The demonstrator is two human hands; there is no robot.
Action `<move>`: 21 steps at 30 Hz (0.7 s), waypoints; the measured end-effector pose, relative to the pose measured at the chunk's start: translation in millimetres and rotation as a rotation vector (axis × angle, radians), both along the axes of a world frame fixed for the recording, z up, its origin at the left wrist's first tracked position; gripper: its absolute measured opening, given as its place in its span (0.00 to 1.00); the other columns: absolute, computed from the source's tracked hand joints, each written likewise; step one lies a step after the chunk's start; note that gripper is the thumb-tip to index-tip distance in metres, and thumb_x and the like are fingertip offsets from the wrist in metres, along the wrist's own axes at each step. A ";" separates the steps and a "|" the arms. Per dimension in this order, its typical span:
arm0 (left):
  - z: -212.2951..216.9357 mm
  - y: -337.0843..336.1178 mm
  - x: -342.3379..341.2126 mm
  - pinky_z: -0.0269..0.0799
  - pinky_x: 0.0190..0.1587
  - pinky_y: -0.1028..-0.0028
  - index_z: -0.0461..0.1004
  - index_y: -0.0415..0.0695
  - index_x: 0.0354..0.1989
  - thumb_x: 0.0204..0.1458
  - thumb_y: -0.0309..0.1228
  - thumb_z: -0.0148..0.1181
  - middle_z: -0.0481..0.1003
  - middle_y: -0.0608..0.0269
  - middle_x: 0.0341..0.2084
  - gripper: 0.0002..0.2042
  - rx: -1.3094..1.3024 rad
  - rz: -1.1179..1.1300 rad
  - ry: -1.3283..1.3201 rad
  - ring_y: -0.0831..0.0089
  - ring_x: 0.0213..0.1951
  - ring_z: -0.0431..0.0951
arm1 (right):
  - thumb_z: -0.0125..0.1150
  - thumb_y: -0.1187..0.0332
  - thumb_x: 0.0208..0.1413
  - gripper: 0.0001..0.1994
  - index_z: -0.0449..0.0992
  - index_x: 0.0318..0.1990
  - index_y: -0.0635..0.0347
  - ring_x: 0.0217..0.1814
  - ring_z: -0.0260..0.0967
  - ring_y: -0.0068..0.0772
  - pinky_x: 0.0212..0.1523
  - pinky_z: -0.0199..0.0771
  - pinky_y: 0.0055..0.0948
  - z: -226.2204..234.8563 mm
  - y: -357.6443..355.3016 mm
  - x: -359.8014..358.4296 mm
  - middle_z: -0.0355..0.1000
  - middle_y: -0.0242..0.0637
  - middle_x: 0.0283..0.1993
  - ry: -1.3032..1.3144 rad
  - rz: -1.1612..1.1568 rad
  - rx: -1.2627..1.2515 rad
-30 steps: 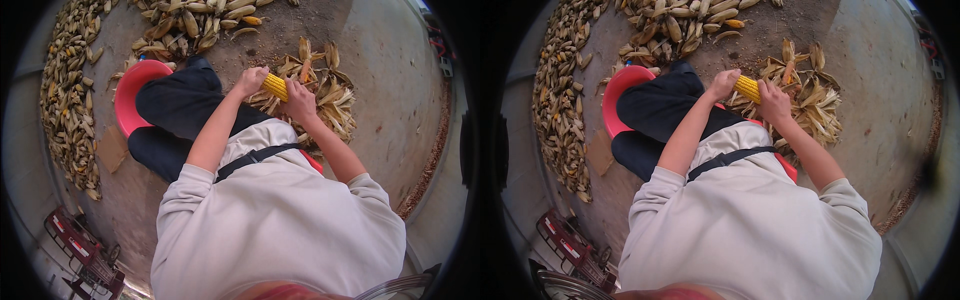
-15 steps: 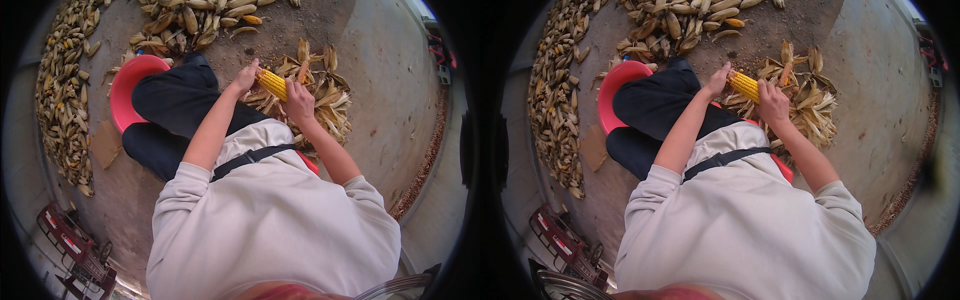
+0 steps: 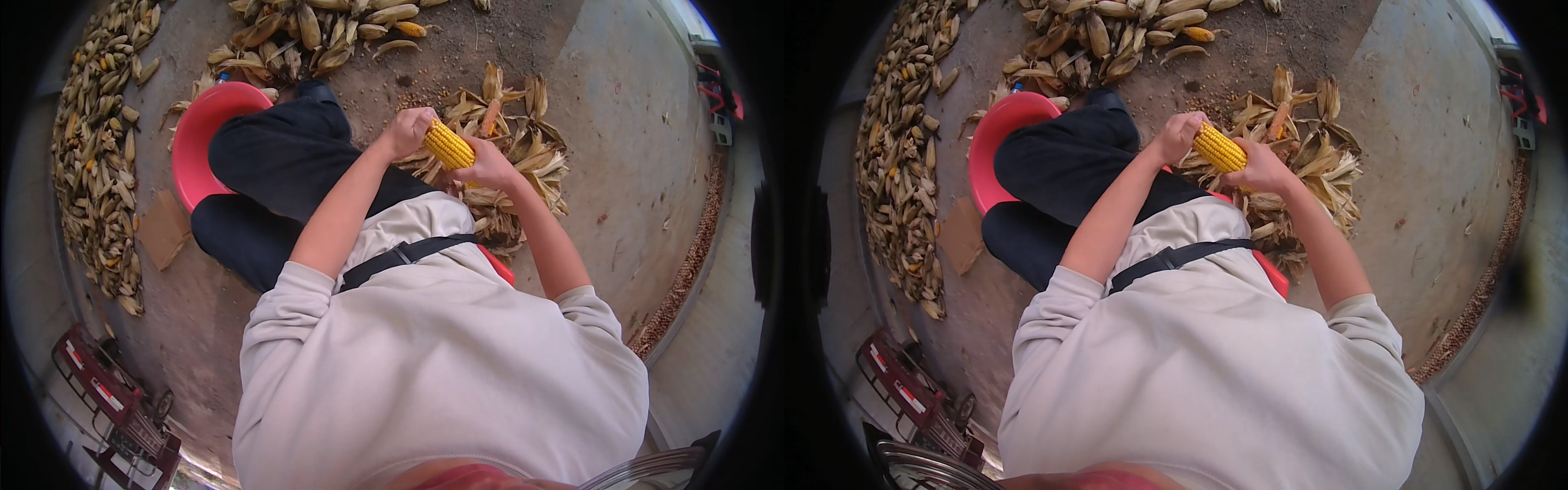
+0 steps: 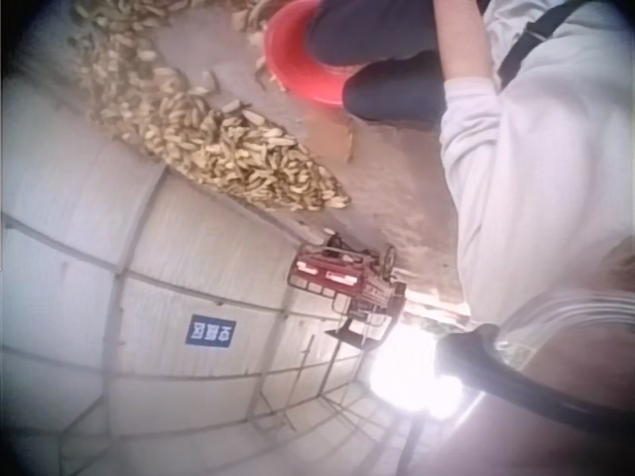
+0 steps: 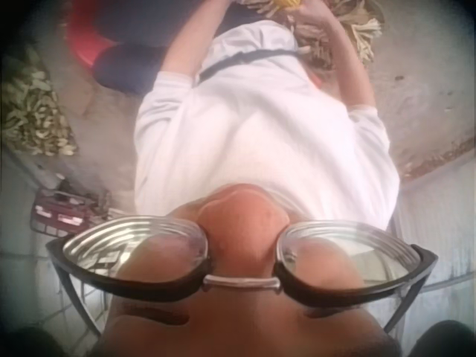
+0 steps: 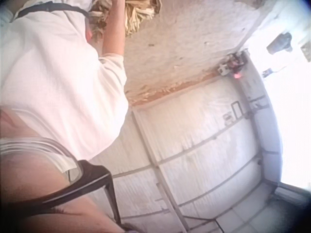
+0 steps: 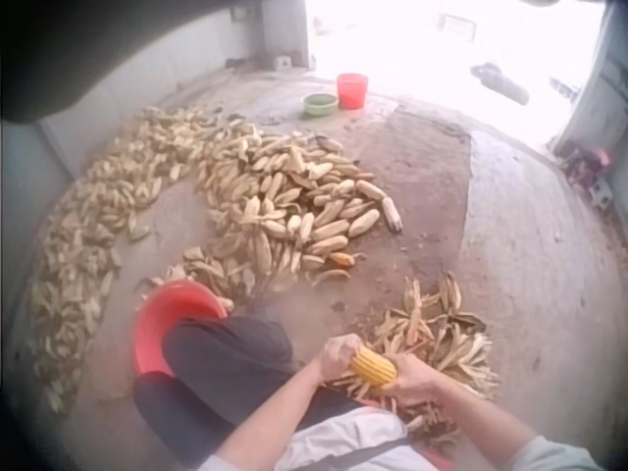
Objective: The person sits on a red stool and shucks corn cobs by hand, removing kernels into a pink basin. They peel back the husks and pull the kernels off the cob, collecting them in the basin while discarding the husks and cobs onto the floor.
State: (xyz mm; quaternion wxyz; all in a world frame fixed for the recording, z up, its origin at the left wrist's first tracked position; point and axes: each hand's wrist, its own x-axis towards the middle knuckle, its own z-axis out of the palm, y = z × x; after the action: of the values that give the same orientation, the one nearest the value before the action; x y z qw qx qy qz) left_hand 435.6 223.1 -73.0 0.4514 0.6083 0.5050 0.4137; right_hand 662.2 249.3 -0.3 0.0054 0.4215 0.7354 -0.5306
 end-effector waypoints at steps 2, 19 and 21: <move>-6.2 3.3 -0.1 0.71 0.43 0.66 0.76 0.38 0.35 0.66 0.52 0.38 0.78 0.50 0.29 0.28 0.018 0.102 -0.028 0.58 0.35 0.78 | 0.72 0.61 0.38 0.31 0.71 0.53 0.61 0.43 0.77 0.44 0.45 0.75 0.39 4.4 -4.6 -5.7 0.78 0.46 0.40 -0.112 -0.012 0.169; -11.8 2.8 -6.1 0.71 0.26 0.76 0.75 0.42 0.39 0.65 0.59 0.40 0.74 0.65 0.24 0.30 -0.314 0.125 -0.250 0.75 0.30 0.77 | 0.76 0.65 0.39 0.33 0.69 0.56 0.55 0.43 0.75 0.42 0.39 0.77 0.38 -8.6 -39.6 -17.3 0.73 0.38 0.40 -0.314 -0.098 0.901; 11.2 -0.8 -2.0 0.71 0.25 0.76 0.75 0.42 0.41 0.62 0.63 0.43 0.74 0.66 0.25 0.31 -0.556 0.078 -0.418 0.77 0.28 0.76 | 0.75 0.65 0.39 0.33 0.68 0.57 0.55 0.44 0.75 0.43 0.40 0.77 0.38 -12.2 -37.3 -15.4 0.73 0.38 0.42 -0.328 -0.096 0.903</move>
State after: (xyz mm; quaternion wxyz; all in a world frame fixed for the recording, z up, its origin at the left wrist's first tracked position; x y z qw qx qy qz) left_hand 433.6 222.2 -61.8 0.6774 0.3443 0.5179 0.3928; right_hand 646.9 212.0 -12.5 -0.0869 0.4931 0.8615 -0.0844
